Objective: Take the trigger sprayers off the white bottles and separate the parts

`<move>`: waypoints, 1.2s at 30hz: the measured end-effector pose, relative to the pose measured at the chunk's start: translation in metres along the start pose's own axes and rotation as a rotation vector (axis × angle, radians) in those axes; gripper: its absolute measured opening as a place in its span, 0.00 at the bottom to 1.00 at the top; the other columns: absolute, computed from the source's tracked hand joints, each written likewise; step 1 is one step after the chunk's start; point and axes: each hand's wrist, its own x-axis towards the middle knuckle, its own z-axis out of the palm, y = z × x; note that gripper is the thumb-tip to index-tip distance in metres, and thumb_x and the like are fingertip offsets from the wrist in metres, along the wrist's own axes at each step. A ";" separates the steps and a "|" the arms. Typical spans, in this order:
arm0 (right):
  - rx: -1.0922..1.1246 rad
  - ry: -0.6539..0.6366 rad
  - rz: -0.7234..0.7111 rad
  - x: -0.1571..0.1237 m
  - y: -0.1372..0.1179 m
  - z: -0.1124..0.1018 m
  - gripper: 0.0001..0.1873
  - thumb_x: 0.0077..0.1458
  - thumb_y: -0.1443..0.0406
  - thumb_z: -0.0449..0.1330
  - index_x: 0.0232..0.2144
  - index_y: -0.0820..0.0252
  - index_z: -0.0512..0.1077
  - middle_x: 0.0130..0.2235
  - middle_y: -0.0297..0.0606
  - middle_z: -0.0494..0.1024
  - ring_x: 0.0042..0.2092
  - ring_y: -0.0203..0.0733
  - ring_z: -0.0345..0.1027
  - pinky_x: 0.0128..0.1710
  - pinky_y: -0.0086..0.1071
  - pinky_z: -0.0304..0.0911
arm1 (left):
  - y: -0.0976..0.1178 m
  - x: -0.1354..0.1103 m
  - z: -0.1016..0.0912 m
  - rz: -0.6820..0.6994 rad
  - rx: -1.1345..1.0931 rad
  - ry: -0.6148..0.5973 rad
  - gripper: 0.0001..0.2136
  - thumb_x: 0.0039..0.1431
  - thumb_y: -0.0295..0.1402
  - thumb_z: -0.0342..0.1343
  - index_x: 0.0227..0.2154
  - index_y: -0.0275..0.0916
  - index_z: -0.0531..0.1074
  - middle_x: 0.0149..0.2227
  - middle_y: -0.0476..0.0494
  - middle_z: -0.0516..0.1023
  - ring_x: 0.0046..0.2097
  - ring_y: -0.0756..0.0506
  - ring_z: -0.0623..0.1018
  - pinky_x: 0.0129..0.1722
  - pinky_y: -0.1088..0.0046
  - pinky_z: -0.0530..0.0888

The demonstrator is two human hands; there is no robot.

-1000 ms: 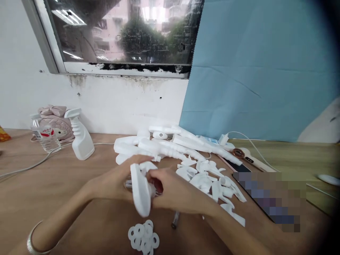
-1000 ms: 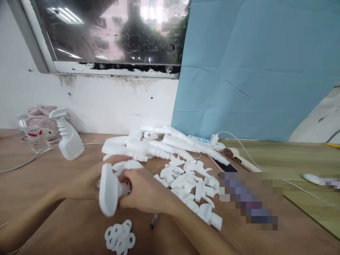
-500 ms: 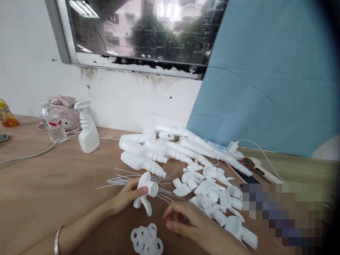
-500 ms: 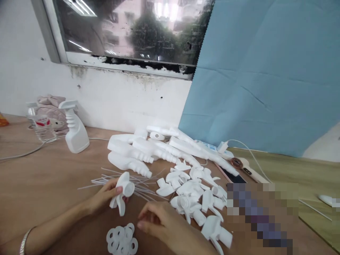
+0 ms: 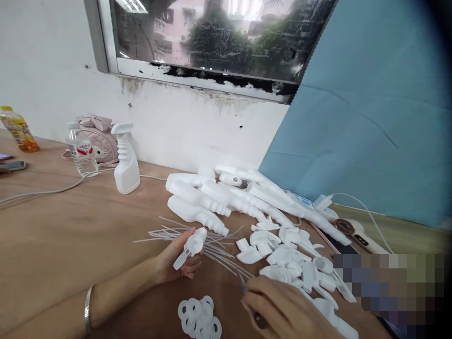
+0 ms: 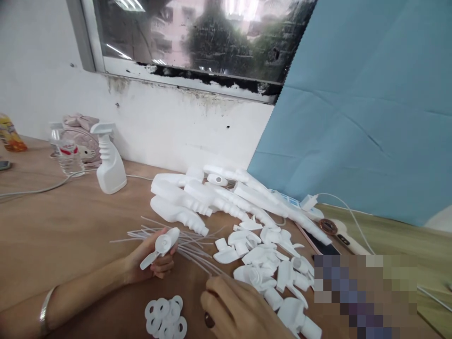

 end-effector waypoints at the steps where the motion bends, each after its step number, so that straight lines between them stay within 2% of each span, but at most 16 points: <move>1: 0.021 0.065 0.001 0.006 0.000 -0.010 0.06 0.57 0.70 0.49 0.34 0.58 0.65 0.29 0.36 0.75 0.30 0.36 0.71 0.29 0.26 0.67 | -0.001 0.001 -0.001 -0.003 0.005 0.022 0.24 0.52 0.54 0.45 0.21 0.35 0.66 0.09 0.56 0.52 0.14 0.55 0.49 0.17 0.78 0.46; 2: 0.040 0.126 0.007 0.011 0.000 -0.018 0.05 0.55 0.69 0.53 0.36 0.58 0.65 0.30 0.36 0.75 0.31 0.35 0.72 0.30 0.24 0.68 | -0.001 0.002 -0.001 -0.004 0.002 0.043 0.24 0.52 0.54 0.45 0.20 0.35 0.65 0.09 0.56 0.52 0.14 0.55 0.49 0.16 0.77 0.45; 4: 0.080 0.237 0.040 0.019 -0.001 -0.023 0.10 0.52 0.68 0.57 0.39 0.58 0.63 0.32 0.37 0.76 0.33 0.35 0.73 0.32 0.22 0.69 | -0.003 0.004 -0.002 0.005 -0.016 0.072 0.24 0.52 0.53 0.46 0.17 0.36 0.64 0.08 0.56 0.52 0.13 0.56 0.48 0.16 0.77 0.44; 7: 0.133 0.320 0.076 0.026 -0.004 -0.011 0.13 0.52 0.70 0.57 0.41 0.58 0.61 0.36 0.39 0.77 0.37 0.36 0.73 0.35 0.23 0.71 | -0.004 0.006 -0.003 0.029 -0.041 0.094 0.23 0.52 0.52 0.47 0.16 0.36 0.62 0.08 0.57 0.52 0.13 0.56 0.47 0.16 0.77 0.44; 11: 0.126 0.343 0.055 0.034 -0.007 0.014 0.13 0.52 0.74 0.55 0.40 0.62 0.60 0.37 0.44 0.77 0.40 0.37 0.73 0.37 0.25 0.71 | -0.006 0.008 -0.002 0.056 -0.039 0.130 0.23 0.50 0.53 0.49 0.15 0.36 0.61 0.08 0.57 0.53 0.12 0.57 0.48 0.15 0.77 0.44; 16: -0.056 0.399 0.037 0.039 -0.014 0.031 0.11 0.50 0.74 0.58 0.37 0.63 0.64 0.32 0.43 0.77 0.34 0.38 0.73 0.31 0.25 0.71 | -0.008 0.010 0.002 0.093 -0.036 0.192 0.23 0.47 0.53 0.53 0.15 0.37 0.59 0.08 0.58 0.52 0.12 0.57 0.49 0.15 0.77 0.43; 20: -0.093 0.431 0.169 0.044 -0.022 0.037 0.07 0.52 0.74 0.56 0.35 0.62 0.63 0.30 0.41 0.75 0.30 0.36 0.72 0.27 0.25 0.69 | -0.010 0.011 0.006 0.120 -0.022 0.281 0.23 0.44 0.53 0.55 0.16 0.37 0.59 0.08 0.59 0.52 0.12 0.58 0.48 0.15 0.77 0.42; 24: 0.080 0.460 0.408 0.055 -0.022 0.042 0.03 0.57 0.70 0.52 0.32 0.59 0.59 0.26 0.37 0.71 0.26 0.35 0.70 0.22 0.25 0.67 | -0.010 0.012 0.010 0.163 -0.027 0.386 0.22 0.43 0.53 0.56 0.17 0.38 0.58 0.08 0.60 0.52 0.12 0.58 0.47 0.16 0.77 0.42; 28: 0.202 0.495 0.533 0.058 -0.019 0.055 0.03 0.58 0.68 0.51 0.32 0.58 0.58 0.27 0.36 0.71 0.27 0.37 0.70 0.24 0.28 0.68 | -0.010 0.012 0.010 0.206 -0.056 0.441 0.22 0.44 0.53 0.55 0.19 0.38 0.58 0.09 0.61 0.51 0.13 0.58 0.47 0.17 0.77 0.42; 32: 0.392 0.540 0.578 0.052 -0.017 0.070 0.04 0.57 0.68 0.52 0.33 0.57 0.58 0.32 0.38 0.71 0.34 0.39 0.71 0.30 0.31 0.69 | -0.011 0.011 0.007 0.217 -0.095 0.418 0.23 0.44 0.54 0.55 0.19 0.37 0.58 0.09 0.61 0.50 0.14 0.58 0.46 0.17 0.78 0.43; 36: 0.817 0.533 0.858 0.049 -0.004 0.065 0.07 0.57 0.62 0.53 0.32 0.56 0.57 0.33 0.36 0.71 0.34 0.39 0.73 0.33 0.34 0.71 | -0.009 0.009 0.005 0.153 -0.107 0.352 0.24 0.45 0.55 0.52 0.18 0.37 0.59 0.08 0.61 0.49 0.14 0.58 0.45 0.17 0.78 0.43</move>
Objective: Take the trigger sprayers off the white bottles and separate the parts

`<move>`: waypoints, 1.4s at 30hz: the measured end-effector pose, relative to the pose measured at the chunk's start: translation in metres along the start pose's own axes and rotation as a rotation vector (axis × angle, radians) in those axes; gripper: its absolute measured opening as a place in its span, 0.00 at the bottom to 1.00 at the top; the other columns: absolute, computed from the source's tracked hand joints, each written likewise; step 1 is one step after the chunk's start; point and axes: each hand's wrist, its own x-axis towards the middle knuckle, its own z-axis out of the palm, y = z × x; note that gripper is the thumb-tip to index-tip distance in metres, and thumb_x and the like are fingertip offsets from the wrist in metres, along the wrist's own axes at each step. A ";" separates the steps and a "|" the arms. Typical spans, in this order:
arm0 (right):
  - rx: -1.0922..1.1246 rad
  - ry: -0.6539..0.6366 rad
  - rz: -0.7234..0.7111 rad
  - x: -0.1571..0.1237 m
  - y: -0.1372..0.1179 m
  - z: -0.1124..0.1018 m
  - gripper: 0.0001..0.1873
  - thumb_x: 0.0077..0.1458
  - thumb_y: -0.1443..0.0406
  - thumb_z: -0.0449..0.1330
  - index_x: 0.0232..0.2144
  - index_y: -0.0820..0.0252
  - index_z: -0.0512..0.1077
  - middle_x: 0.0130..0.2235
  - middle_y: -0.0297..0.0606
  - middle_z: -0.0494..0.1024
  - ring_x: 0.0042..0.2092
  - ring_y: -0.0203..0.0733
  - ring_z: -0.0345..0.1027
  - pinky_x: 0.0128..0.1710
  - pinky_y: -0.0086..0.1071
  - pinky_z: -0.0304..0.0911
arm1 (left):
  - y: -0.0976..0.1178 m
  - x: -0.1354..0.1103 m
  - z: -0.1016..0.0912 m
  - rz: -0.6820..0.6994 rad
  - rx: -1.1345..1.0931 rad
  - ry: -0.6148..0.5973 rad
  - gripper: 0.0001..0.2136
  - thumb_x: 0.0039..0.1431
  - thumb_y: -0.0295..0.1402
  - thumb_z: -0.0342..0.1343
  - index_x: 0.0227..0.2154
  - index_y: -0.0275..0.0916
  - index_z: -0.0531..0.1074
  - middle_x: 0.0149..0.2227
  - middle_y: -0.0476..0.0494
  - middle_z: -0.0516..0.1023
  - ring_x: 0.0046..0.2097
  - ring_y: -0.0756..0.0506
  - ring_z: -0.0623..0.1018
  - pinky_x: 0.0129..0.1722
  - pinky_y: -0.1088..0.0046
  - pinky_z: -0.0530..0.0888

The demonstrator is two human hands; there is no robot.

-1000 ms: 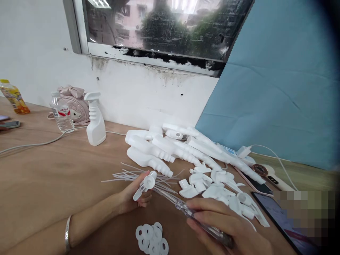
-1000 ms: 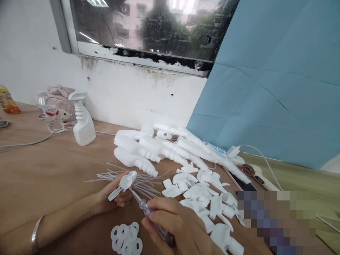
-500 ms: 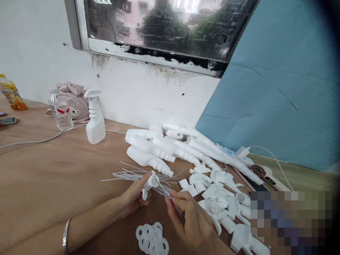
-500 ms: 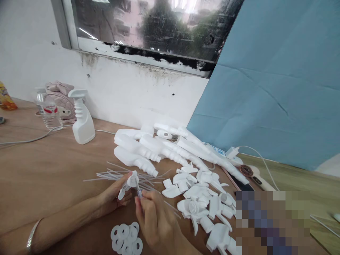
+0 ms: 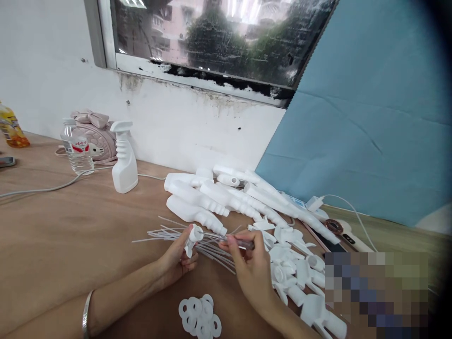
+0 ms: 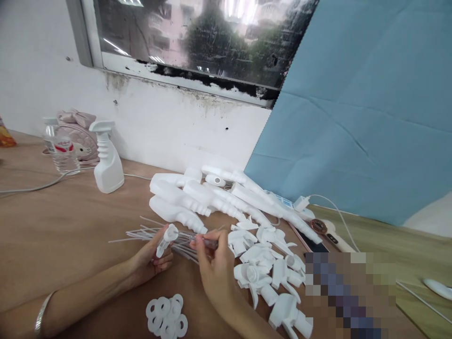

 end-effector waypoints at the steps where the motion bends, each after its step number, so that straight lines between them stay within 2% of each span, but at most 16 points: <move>1: 0.066 0.000 0.080 0.004 -0.002 -0.004 0.08 0.56 0.60 0.54 0.32 0.56 0.57 0.32 0.35 0.71 0.33 0.39 0.73 0.33 0.35 0.72 | 0.001 0.000 0.000 -0.029 0.011 -0.020 0.23 0.46 0.55 0.52 0.17 0.37 0.60 0.08 0.61 0.50 0.13 0.58 0.45 0.16 0.78 0.43; 4: 0.178 -0.019 0.196 0.012 -0.010 -0.015 0.11 0.54 0.58 0.55 0.30 0.57 0.57 0.28 0.34 0.71 0.31 0.40 0.73 0.33 0.38 0.73 | 0.001 0.000 -0.001 -0.142 0.057 -0.090 0.24 0.48 0.54 0.50 0.15 0.36 0.62 0.06 0.59 0.51 0.12 0.57 0.46 0.16 0.77 0.42; 6: 0.162 -0.022 0.153 0.009 -0.012 -0.018 0.10 0.55 0.59 0.55 0.30 0.57 0.57 0.29 0.34 0.71 0.31 0.40 0.73 0.33 0.37 0.73 | 0.000 -0.001 0.000 -0.178 0.069 -0.117 0.24 0.47 0.54 0.51 0.15 0.36 0.62 0.06 0.59 0.51 0.12 0.57 0.47 0.16 0.77 0.42; 7: 0.119 -0.015 0.071 0.005 -0.012 -0.019 0.08 0.56 0.62 0.54 0.31 0.57 0.58 0.30 0.35 0.71 0.32 0.39 0.73 0.32 0.36 0.73 | -0.001 -0.001 0.001 -0.173 0.066 -0.118 0.23 0.45 0.54 0.52 0.15 0.36 0.62 0.06 0.59 0.51 0.12 0.57 0.47 0.16 0.77 0.42; 9: -0.030 0.012 -0.214 -0.004 -0.010 -0.019 0.05 0.55 0.68 0.54 0.33 0.57 0.59 0.33 0.37 0.73 0.34 0.39 0.73 0.31 0.33 0.73 | -0.003 -0.002 0.003 -0.131 0.045 -0.099 0.23 0.44 0.54 0.54 0.16 0.37 0.60 0.07 0.60 0.51 0.13 0.57 0.46 0.16 0.77 0.42; 12: -0.290 0.013 -0.641 -0.017 -0.010 -0.018 0.11 0.50 0.74 0.56 0.35 0.57 0.62 0.33 0.40 0.75 0.34 0.41 0.74 0.29 0.30 0.72 | -0.005 -0.003 0.005 -0.064 0.015 -0.077 0.23 0.44 0.53 0.55 0.16 0.37 0.59 0.08 0.60 0.50 0.14 0.57 0.46 0.17 0.77 0.43; 14: -0.421 0.001 -0.755 -0.021 -0.013 -0.016 0.13 0.47 0.76 0.58 0.36 0.58 0.63 0.34 0.41 0.76 0.34 0.41 0.74 0.30 0.29 0.73 | -0.006 -0.003 0.006 -0.036 0.006 -0.074 0.22 0.45 0.53 0.54 0.17 0.37 0.59 0.08 0.60 0.49 0.14 0.57 0.46 0.17 0.77 0.43; 16: -0.526 -0.014 -0.779 -0.021 -0.018 -0.013 0.13 0.47 0.76 0.58 0.36 0.60 0.64 0.34 0.42 0.76 0.35 0.41 0.74 0.31 0.28 0.72 | -0.006 -0.003 0.007 -0.018 0.006 -0.055 0.22 0.46 0.52 0.54 0.17 0.37 0.60 0.09 0.60 0.49 0.15 0.57 0.45 0.17 0.77 0.42; 19: -0.562 -0.010 -0.714 -0.018 -0.022 -0.005 0.11 0.50 0.76 0.57 0.35 0.60 0.62 0.32 0.41 0.75 0.34 0.40 0.73 0.30 0.28 0.72 | -0.006 -0.003 0.007 -0.010 -0.015 -0.024 0.21 0.47 0.51 0.55 0.19 0.37 0.60 0.10 0.61 0.49 0.15 0.57 0.45 0.17 0.78 0.43; 21: -0.454 0.009 -0.542 -0.015 -0.019 -0.001 0.07 0.53 0.73 0.54 0.34 0.58 0.61 0.32 0.40 0.73 0.34 0.39 0.72 0.29 0.29 0.71 | -0.004 -0.004 0.006 -0.018 -0.044 -0.021 0.21 0.47 0.51 0.55 0.19 0.36 0.60 0.10 0.61 0.49 0.15 0.58 0.45 0.17 0.79 0.43; 25: -0.103 0.031 -0.088 -0.007 -0.008 -0.001 0.05 0.56 0.65 0.53 0.33 0.57 0.58 0.35 0.38 0.70 0.38 0.39 0.71 0.31 0.32 0.72 | -0.001 -0.005 0.002 -0.066 -0.063 -0.058 0.22 0.45 0.52 0.55 0.18 0.36 0.60 0.09 0.61 0.49 0.15 0.58 0.44 0.16 0.80 0.42; 28: 0.121 0.011 0.073 -0.002 -0.003 -0.009 0.08 0.55 0.62 0.55 0.32 0.56 0.58 0.34 0.35 0.68 0.39 0.39 0.70 0.37 0.35 0.72 | 0.001 -0.003 -0.001 -0.137 -0.034 -0.107 0.22 0.44 0.53 0.56 0.18 0.36 0.61 0.09 0.61 0.49 0.14 0.58 0.43 0.15 0.80 0.43; 32: 0.274 -0.021 0.133 -0.004 0.000 -0.016 0.09 0.54 0.61 0.57 0.31 0.57 0.59 0.34 0.34 0.68 0.40 0.39 0.69 0.42 0.39 0.70 | 0.003 0.000 -0.002 -0.210 0.010 -0.137 0.22 0.44 0.53 0.56 0.17 0.36 0.61 0.08 0.61 0.50 0.14 0.58 0.43 0.15 0.80 0.42; 36: 0.327 0.034 0.133 -0.015 0.006 -0.014 0.09 0.53 0.61 0.57 0.31 0.57 0.60 0.36 0.35 0.69 0.41 0.40 0.69 0.43 0.39 0.70 | 0.004 0.000 -0.003 -0.230 0.007 -0.157 0.23 0.48 0.52 0.52 0.16 0.36 0.60 0.08 0.60 0.49 0.14 0.58 0.43 0.15 0.81 0.43; 42: 0.381 0.042 0.140 -0.017 0.008 -0.018 0.09 0.53 0.61 0.58 0.30 0.56 0.59 0.36 0.35 0.68 0.40 0.39 0.69 0.40 0.38 0.71 | 0.009 0.001 -0.011 -0.358 0.001 -0.305 0.23 0.54 0.52 0.46 0.19 0.34 0.65 0.07 0.58 0.52 0.14 0.57 0.43 0.14 0.81 0.44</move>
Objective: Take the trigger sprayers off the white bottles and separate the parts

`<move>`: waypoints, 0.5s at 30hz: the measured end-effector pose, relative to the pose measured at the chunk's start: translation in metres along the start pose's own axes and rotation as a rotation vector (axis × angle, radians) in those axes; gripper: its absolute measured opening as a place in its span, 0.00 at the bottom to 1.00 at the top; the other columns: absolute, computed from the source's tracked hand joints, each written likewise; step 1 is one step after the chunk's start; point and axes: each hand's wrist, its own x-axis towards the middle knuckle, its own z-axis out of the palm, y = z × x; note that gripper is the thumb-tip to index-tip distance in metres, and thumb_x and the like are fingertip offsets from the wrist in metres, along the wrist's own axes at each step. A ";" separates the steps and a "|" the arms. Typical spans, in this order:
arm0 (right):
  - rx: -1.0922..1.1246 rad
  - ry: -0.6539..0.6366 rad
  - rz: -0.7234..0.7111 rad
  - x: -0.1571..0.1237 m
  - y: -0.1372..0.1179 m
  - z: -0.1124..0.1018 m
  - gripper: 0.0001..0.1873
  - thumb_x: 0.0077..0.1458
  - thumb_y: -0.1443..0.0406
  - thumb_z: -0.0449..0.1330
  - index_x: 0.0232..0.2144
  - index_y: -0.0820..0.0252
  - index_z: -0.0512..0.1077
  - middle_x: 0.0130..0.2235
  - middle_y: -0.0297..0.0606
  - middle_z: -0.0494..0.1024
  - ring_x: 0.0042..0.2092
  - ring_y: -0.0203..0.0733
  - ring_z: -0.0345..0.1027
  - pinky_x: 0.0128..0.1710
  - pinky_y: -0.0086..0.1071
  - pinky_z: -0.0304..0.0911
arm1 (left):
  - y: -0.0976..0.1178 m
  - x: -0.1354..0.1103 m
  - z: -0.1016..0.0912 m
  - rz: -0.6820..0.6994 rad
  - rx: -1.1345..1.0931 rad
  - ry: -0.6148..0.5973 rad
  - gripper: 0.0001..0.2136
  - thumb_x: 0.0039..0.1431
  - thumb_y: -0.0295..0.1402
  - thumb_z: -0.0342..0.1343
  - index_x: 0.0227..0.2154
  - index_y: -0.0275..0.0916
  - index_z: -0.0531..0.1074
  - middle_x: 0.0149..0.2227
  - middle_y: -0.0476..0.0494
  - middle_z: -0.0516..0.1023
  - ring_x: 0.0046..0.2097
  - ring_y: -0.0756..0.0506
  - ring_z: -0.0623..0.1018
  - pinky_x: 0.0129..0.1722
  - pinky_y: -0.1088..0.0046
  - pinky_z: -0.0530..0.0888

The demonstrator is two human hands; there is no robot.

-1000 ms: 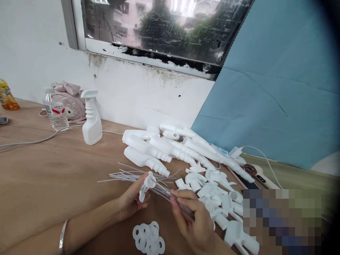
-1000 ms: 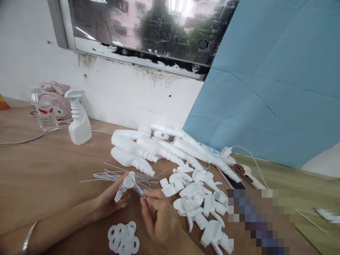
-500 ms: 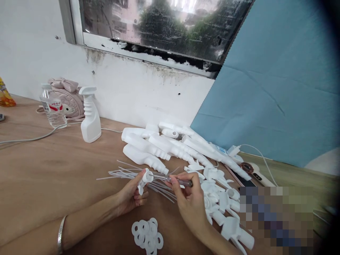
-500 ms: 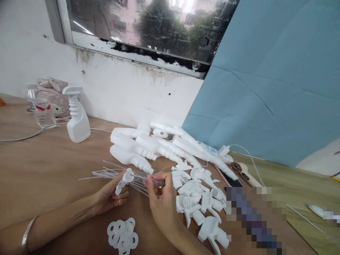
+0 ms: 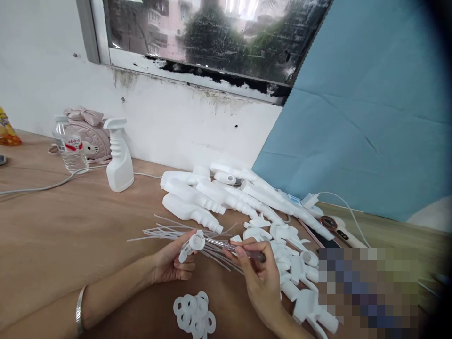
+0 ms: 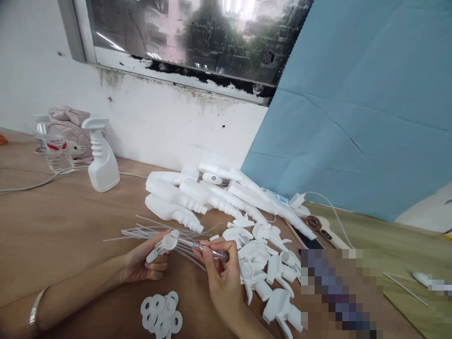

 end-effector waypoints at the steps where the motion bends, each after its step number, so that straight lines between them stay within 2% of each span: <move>1: 0.003 -0.023 0.022 0.003 -0.002 -0.002 0.09 0.53 0.61 0.58 0.30 0.56 0.59 0.36 0.34 0.67 0.41 0.39 0.68 0.41 0.38 0.71 | 0.001 -0.001 0.000 -0.025 0.025 -0.003 0.23 0.54 0.52 0.46 0.19 0.34 0.65 0.07 0.58 0.52 0.14 0.57 0.43 0.14 0.81 0.44; 5: -0.001 -0.163 0.157 0.013 -0.017 -0.014 0.10 0.52 0.60 0.59 0.30 0.56 0.60 0.36 0.34 0.65 0.42 0.40 0.67 0.39 0.37 0.71 | 0.007 -0.004 0.004 -0.172 0.238 0.031 0.23 0.48 0.53 0.51 0.16 0.37 0.61 0.08 0.58 0.51 0.14 0.56 0.44 0.14 0.79 0.44; 7: -0.014 -0.244 0.201 0.015 -0.024 -0.018 0.09 0.52 0.61 0.59 0.30 0.56 0.61 0.36 0.34 0.64 0.42 0.39 0.66 0.39 0.37 0.70 | 0.008 -0.007 0.009 -0.202 0.385 0.085 0.23 0.45 0.54 0.53 0.15 0.38 0.59 0.08 0.58 0.50 0.14 0.56 0.45 0.14 0.79 0.44; 9: -0.022 -0.321 0.226 0.013 -0.026 -0.021 0.08 0.53 0.61 0.58 0.31 0.55 0.61 0.37 0.34 0.65 0.41 0.38 0.66 0.40 0.38 0.69 | 0.009 -0.010 0.013 -0.135 0.581 0.196 0.22 0.45 0.54 0.53 0.15 0.38 0.61 0.08 0.58 0.51 0.13 0.56 0.48 0.13 0.78 0.46; 12: -0.009 -0.389 0.259 0.008 -0.021 -0.024 0.07 0.54 0.62 0.57 0.31 0.56 0.61 0.37 0.34 0.66 0.40 0.37 0.65 0.43 0.41 0.68 | 0.010 -0.014 0.018 0.040 0.881 0.364 0.21 0.47 0.52 0.53 0.20 0.36 0.66 0.13 0.55 0.61 0.14 0.55 0.54 0.14 0.78 0.50; 15: 0.038 -0.380 0.267 0.006 -0.007 -0.029 0.07 0.55 0.63 0.56 0.31 0.56 0.61 0.37 0.33 0.68 0.40 0.36 0.65 0.44 0.42 0.67 | 0.014 -0.020 0.024 0.212 1.108 0.396 0.17 0.50 0.48 0.52 0.26 0.36 0.71 0.23 0.52 0.71 0.20 0.53 0.64 0.20 0.78 0.60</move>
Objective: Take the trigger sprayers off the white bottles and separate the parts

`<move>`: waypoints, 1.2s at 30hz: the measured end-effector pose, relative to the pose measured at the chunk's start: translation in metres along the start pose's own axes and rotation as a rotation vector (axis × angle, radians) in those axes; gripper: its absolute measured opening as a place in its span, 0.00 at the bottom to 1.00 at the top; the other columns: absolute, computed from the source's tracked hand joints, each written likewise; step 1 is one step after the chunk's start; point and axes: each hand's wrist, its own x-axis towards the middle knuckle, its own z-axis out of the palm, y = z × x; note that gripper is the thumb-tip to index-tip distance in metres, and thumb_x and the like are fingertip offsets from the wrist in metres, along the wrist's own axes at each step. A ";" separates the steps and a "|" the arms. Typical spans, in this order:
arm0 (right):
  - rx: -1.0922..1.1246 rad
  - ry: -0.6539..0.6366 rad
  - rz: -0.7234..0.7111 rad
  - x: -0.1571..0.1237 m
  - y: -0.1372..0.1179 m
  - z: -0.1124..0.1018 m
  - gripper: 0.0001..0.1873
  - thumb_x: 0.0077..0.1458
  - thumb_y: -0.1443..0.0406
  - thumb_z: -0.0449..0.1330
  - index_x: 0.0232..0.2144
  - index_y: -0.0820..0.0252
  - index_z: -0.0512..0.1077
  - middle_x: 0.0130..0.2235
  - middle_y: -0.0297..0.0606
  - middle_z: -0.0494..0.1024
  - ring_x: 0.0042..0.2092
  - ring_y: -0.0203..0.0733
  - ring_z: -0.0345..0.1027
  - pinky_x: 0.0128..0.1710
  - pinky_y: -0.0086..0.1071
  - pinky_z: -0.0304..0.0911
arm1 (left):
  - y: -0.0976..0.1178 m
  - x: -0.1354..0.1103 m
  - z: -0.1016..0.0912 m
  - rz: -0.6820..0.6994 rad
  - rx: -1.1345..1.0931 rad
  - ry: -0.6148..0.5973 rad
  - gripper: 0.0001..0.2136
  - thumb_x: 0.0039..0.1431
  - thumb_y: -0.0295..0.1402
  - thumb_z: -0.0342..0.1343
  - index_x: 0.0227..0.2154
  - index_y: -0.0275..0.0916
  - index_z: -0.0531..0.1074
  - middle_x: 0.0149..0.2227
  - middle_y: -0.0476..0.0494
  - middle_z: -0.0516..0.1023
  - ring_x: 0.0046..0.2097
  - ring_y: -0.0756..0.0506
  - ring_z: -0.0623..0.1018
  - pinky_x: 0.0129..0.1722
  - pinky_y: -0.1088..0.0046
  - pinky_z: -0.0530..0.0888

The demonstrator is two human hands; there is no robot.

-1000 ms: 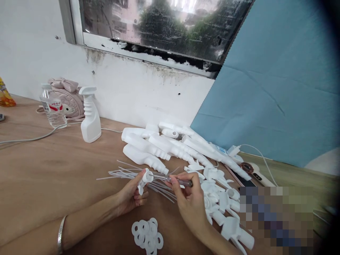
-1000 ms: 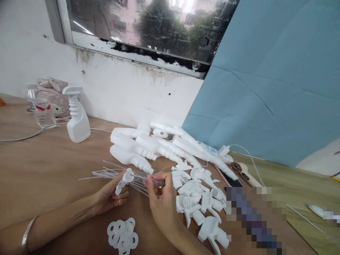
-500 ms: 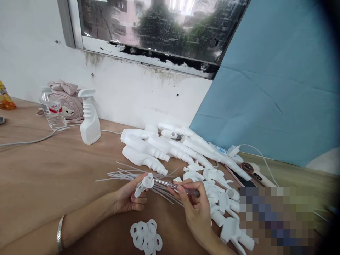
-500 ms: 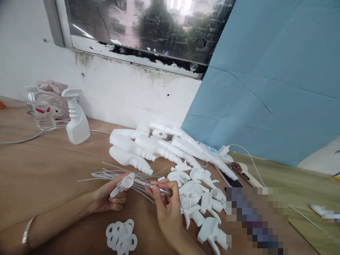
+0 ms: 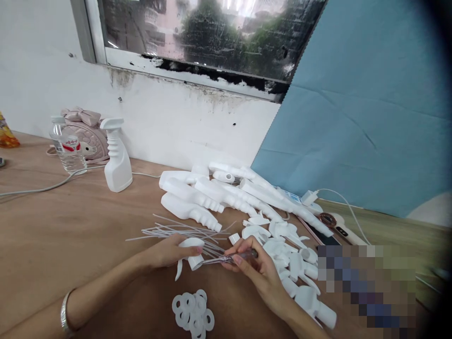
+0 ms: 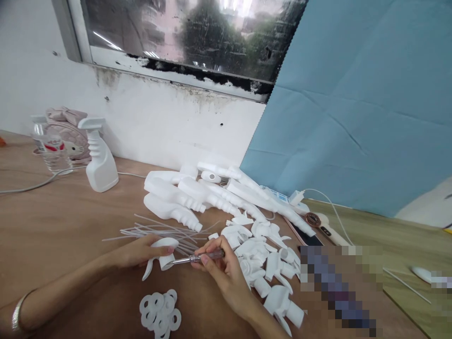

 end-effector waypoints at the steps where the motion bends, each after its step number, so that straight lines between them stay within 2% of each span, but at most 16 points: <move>1: 0.027 0.010 -0.001 0.001 0.005 -0.002 0.07 0.54 0.63 0.57 0.30 0.56 0.61 0.37 0.33 0.68 0.39 0.36 0.65 0.43 0.41 0.67 | 0.003 -0.002 -0.001 0.069 0.095 0.039 0.17 0.51 0.47 0.51 0.28 0.37 0.72 0.25 0.50 0.73 0.24 0.51 0.68 0.24 0.78 0.62; 3: 0.079 0.039 0.008 0.002 0.014 -0.005 0.08 0.53 0.62 0.58 0.30 0.56 0.60 0.35 0.32 0.69 0.37 0.36 0.66 0.40 0.39 0.68 | 0.009 -0.007 -0.003 0.162 0.349 0.159 0.16 0.52 0.47 0.50 0.32 0.38 0.73 0.30 0.48 0.76 0.31 0.47 0.72 0.31 0.75 0.64; 5: 0.104 0.072 0.034 0.002 0.021 -0.005 0.10 0.51 0.61 0.60 0.29 0.56 0.60 0.33 0.32 0.69 0.36 0.37 0.66 0.36 0.37 0.69 | 0.015 -0.011 -0.005 0.158 0.614 0.285 0.17 0.51 0.48 0.49 0.33 0.39 0.72 0.30 0.44 0.76 0.33 0.43 0.73 0.31 0.72 0.63; 7: 0.094 0.098 0.077 0.001 0.026 -0.003 0.12 0.49 0.59 0.61 0.28 0.57 0.61 0.32 0.32 0.70 0.35 0.38 0.67 0.34 0.36 0.69 | 0.019 -0.014 -0.005 0.122 0.753 0.360 0.18 0.51 0.49 0.49 0.33 0.39 0.72 0.29 0.42 0.76 0.32 0.41 0.73 0.31 0.71 0.62; 8: 0.081 0.100 0.101 0.000 0.028 -0.001 0.13 0.48 0.58 0.62 0.27 0.57 0.61 0.32 0.33 0.70 0.35 0.39 0.67 0.34 0.36 0.69 | 0.019 -0.014 -0.005 0.121 0.747 0.369 0.19 0.51 0.50 0.49 0.33 0.39 0.72 0.29 0.42 0.76 0.31 0.41 0.73 0.30 0.70 0.62; 10: 0.033 0.084 0.124 -0.001 0.032 0.002 0.15 0.46 0.58 0.63 0.27 0.58 0.61 0.33 0.34 0.72 0.35 0.39 0.68 0.36 0.37 0.69 | 0.017 -0.011 -0.005 0.149 0.567 0.365 0.19 0.51 0.50 0.49 0.31 0.39 0.71 0.29 0.44 0.76 0.32 0.42 0.72 0.31 0.71 0.62; 13: -0.149 0.057 0.065 -0.003 0.037 0.007 0.13 0.49 0.59 0.61 0.26 0.58 0.60 0.34 0.37 0.75 0.37 0.41 0.69 0.40 0.39 0.66 | 0.006 -0.001 -0.003 0.134 0.018 0.332 0.20 0.52 0.51 0.48 0.28 0.37 0.69 0.23 0.48 0.72 0.26 0.48 0.69 0.25 0.76 0.62; 15: -0.320 0.046 0.022 -0.004 0.040 0.008 0.10 0.51 0.61 0.58 0.26 0.58 0.62 0.35 0.38 0.76 0.39 0.42 0.70 0.42 0.39 0.64 | -0.003 0.007 0.002 0.061 -0.317 0.234 0.20 0.52 0.51 0.47 0.23 0.36 0.65 0.15 0.53 0.63 0.18 0.53 0.61 0.18 0.78 0.56; 17: -0.474 0.035 -0.012 -0.005 0.041 0.009 0.06 0.52 0.62 0.57 0.31 0.57 0.64 0.38 0.39 0.75 0.42 0.42 0.69 0.45 0.39 0.63 | -0.012 0.012 0.010 0.017 -0.479 0.124 0.20 0.50 0.52 0.47 0.23 0.37 0.62 0.11 0.57 0.57 0.14 0.54 0.55 0.15 0.78 0.51; 19: -0.620 0.062 -0.088 -0.007 0.041 0.008 0.15 0.51 0.62 0.58 0.41 0.57 0.63 0.44 0.41 0.73 0.48 0.45 0.66 0.48 0.41 0.61 | -0.017 0.013 0.020 0.020 -0.532 0.027 0.18 0.48 0.50 0.51 0.28 0.36 0.63 0.13 0.56 0.61 0.16 0.54 0.59 0.16 0.79 0.54; 21: -0.753 0.103 -0.231 -0.010 0.040 0.008 0.29 0.48 0.61 0.61 0.51 0.57 0.57 0.50 0.45 0.68 0.52 0.47 0.62 0.50 0.42 0.59 | -0.018 0.010 0.028 0.026 -0.599 -0.089 0.19 0.48 0.46 0.54 0.36 0.36 0.62 0.18 0.53 0.68 0.20 0.53 0.65 0.20 0.79 0.59; 22: -0.805 0.103 -0.306 -0.012 0.038 0.008 0.32 0.47 0.61 0.61 0.53 0.57 0.55 0.52 0.45 0.66 0.52 0.48 0.61 0.50 0.42 0.59 | -0.018 0.007 0.032 0.036 -0.643 -0.152 0.19 0.50 0.45 0.55 0.38 0.36 0.62 0.21 0.51 0.70 0.23 0.52 0.68 0.23 0.78 0.62; 25: -0.884 0.032 -0.442 -0.015 0.030 0.009 0.24 0.51 0.63 0.59 0.51 0.52 0.60 0.49 0.41 0.67 0.50 0.45 0.64 0.47 0.37 0.63 | -0.015 0.001 0.036 0.103 -0.715 -0.286 0.14 0.56 0.40 0.52 0.40 0.36 0.63 0.28 0.46 0.74 0.29 0.51 0.72 0.30 0.75 0.65; 28: -0.900 0.015 -0.471 -0.016 0.022 0.011 0.13 0.53 0.63 0.57 0.43 0.51 0.67 0.45 0.40 0.68 0.45 0.42 0.67 0.43 0.34 0.65 | -0.010 -0.003 0.037 0.124 -0.709 -0.329 0.13 0.56 0.37 0.53 0.42 0.36 0.64 0.32 0.45 0.74 0.32 0.51 0.73 0.35 0.73 0.66; 33: -0.869 0.022 -0.512 -0.016 0.020 0.010 0.08 0.56 0.66 0.53 0.38 0.53 0.71 0.35 0.37 0.75 0.37 0.41 0.70 0.36 0.31 0.66 | 0.004 -0.006 0.041 0.128 -0.661 -0.221 0.16 0.52 0.41 0.56 0.40 0.36 0.68 0.35 0.45 0.74 0.36 0.49 0.72 0.39 0.71 0.67; 36: -0.871 0.184 -0.504 -0.012 0.020 -0.002 0.06 0.57 0.66 0.53 0.32 0.55 0.70 0.30 0.35 0.75 0.32 0.39 0.70 0.31 0.30 0.64 | 0.011 -0.007 0.037 0.199 -0.545 -0.147 0.16 0.53 0.40 0.54 0.42 0.37 0.69 0.40 0.43 0.74 0.43 0.46 0.72 0.46 0.67 0.65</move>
